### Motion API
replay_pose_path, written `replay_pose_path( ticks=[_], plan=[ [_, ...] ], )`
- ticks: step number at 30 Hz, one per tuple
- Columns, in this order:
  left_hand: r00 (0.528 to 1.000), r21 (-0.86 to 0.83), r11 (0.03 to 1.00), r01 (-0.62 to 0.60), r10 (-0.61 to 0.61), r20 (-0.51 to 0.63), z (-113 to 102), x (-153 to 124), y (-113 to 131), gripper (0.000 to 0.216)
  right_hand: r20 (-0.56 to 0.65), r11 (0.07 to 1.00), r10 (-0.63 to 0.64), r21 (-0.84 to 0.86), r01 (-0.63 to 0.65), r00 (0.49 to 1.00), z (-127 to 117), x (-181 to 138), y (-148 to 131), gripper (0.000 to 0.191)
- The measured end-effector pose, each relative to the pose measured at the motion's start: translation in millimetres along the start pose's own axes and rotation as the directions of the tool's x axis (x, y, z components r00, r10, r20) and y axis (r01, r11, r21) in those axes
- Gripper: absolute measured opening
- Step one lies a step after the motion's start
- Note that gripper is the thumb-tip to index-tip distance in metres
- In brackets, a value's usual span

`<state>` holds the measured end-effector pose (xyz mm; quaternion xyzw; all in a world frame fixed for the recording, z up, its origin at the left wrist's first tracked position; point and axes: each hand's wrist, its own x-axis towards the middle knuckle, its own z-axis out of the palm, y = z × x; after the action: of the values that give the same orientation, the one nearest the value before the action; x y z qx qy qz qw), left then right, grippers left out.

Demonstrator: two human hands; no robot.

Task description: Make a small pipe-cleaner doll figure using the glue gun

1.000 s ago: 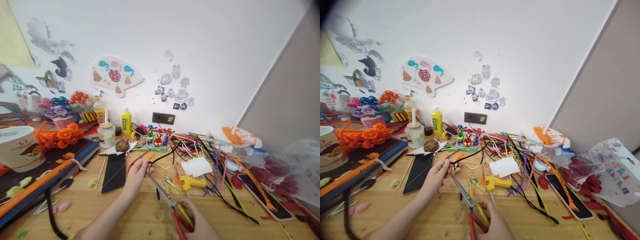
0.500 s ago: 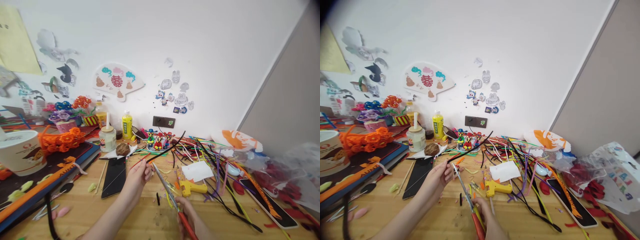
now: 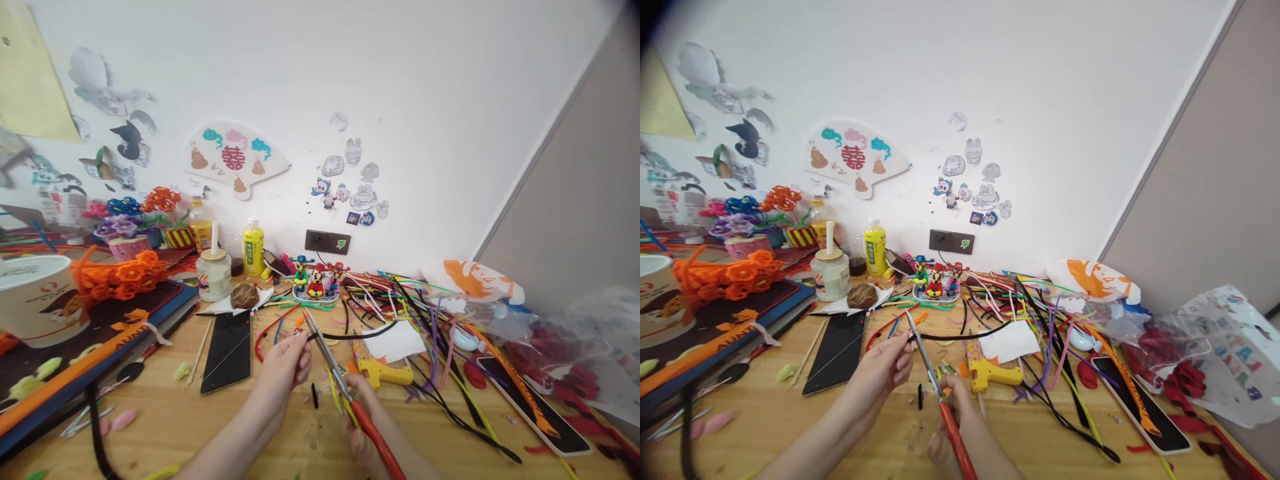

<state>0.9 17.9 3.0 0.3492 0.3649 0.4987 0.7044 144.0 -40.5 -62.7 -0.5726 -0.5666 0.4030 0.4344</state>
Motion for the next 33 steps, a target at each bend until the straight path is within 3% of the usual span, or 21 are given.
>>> replay_pose_path(
  ticks=[5, 12, 16, 24, 30, 33],
  plan=[
    [0.999, 0.033, 0.999, 0.012, -0.011, -0.037, 1.7, -4.1, 2.5, 0.036, 0.010, 0.987, 0.020, 0.160, -0.021, 1.000, 6.3, -4.8, -13.2, 0.060],
    [1.000, 0.054, 0.998, 0.012, -0.010, -0.028, 1.4, -0.3, 1.3, 0.037, 0.054, 0.978, 0.025, 0.204, -0.036, 0.998, 4.9, -10.2, -39.3, 0.079],
    [0.999, 0.064, 0.997, 0.031, -0.030, -0.024, -1.9, 5.0, -2.8, 0.038, 0.035, 0.990, -0.011, 0.144, 0.006, 0.999, 3.0, -8.4, -39.5, 0.081],
    [0.999, 0.111, 0.993, 0.046, -0.045, -0.015, -2.9, 10.3, -7.2, 0.040, -0.001, 0.998, -0.046, -0.032, 0.046, 0.999, 4.8, -4.2, -45.2, 0.058],
    [0.998, 0.165, 0.986, -0.014, 0.025, -0.061, -5.9, 12.2, -6.2, 0.036, -0.031, 0.991, 0.040, -0.128, -0.043, 0.999, 1.0, 6.7, -53.0, 0.049],
    [0.986, 0.208, 0.974, -0.092, 0.118, -0.115, -15.6, 15.4, 3.0, 0.034, -0.045, 0.966, 0.036, -0.256, -0.046, 0.998, -6.2, 9.0, -53.9, 0.041]
  ],
)
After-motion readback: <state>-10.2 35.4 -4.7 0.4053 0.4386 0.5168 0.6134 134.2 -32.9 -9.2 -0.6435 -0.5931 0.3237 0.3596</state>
